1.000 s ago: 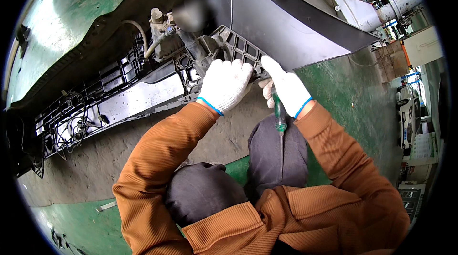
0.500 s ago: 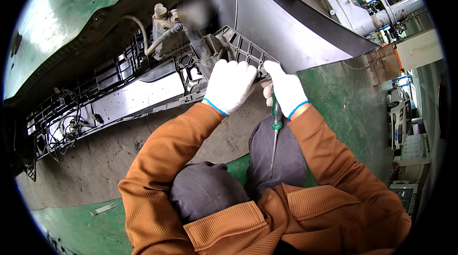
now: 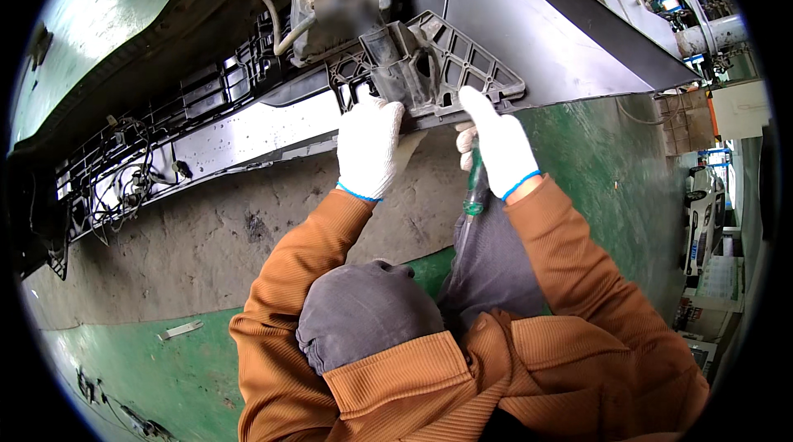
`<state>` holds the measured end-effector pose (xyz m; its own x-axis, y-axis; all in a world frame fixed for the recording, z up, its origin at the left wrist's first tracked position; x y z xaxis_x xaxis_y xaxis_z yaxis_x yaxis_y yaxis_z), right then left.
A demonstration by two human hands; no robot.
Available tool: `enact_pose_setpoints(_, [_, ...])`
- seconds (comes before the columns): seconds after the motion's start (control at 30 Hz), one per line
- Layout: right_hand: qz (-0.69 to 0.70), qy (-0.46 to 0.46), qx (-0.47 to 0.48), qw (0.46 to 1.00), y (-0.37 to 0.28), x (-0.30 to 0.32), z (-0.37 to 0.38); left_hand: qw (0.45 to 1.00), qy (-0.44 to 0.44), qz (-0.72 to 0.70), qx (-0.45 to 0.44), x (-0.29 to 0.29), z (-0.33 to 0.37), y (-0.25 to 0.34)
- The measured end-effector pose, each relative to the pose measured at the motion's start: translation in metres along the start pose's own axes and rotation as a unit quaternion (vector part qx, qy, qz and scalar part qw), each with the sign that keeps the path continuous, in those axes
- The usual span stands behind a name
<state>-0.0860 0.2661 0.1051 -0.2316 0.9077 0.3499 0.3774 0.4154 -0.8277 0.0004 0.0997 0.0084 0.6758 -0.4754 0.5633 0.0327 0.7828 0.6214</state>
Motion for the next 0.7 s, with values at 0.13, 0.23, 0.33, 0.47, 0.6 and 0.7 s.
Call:
enact_pose_setpoints(0.13, [-0.010,0.015,0.004,1.000,0.008,-0.018,-0.001,0.998,0.057,-0.003,-0.029,-0.003,0.000,-0.002])
enact_pose_setpoints(0.23, [-0.010,0.020,0.007,1.000,0.012,-0.022,0.004,0.997,0.056,-0.004,-0.048,-0.005,0.000,-0.005])
enact_pose_setpoints(0.33, [-0.007,0.019,0.012,1.000,0.012,-0.024,0.004,0.998,0.032,0.005,-0.052,-0.004,0.003,-0.005])
enact_pose_setpoints(0.47, [-0.018,0.025,0.032,0.999,0.011,-0.025,0.003,0.995,0.062,0.001,-0.077,-0.002,0.004,-0.004])
enact_pose_setpoints(0.6, [-0.024,0.031,0.041,0.998,0.014,-0.025,0.006,0.994,0.074,-0.007,-0.085,-0.003,0.003,-0.003])
enact_pose_setpoints(0.7, [-0.009,0.026,0.048,0.998,0.012,-0.027,0.002,0.994,0.077,-0.014,-0.073,-0.002,0.001,-0.004])
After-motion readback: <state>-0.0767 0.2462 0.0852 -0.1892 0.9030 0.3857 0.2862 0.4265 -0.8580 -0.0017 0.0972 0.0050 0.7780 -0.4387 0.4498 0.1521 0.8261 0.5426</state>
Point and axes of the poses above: each hand's wrist, its own z-axis towards the middle knuckle, its own x-axis out of the back of the hand, y = z × x, the point moved 2 cm from there along z, towards the middle knuckle, and after that the axes turned 7 degrees about y, right-handed, at the moved point
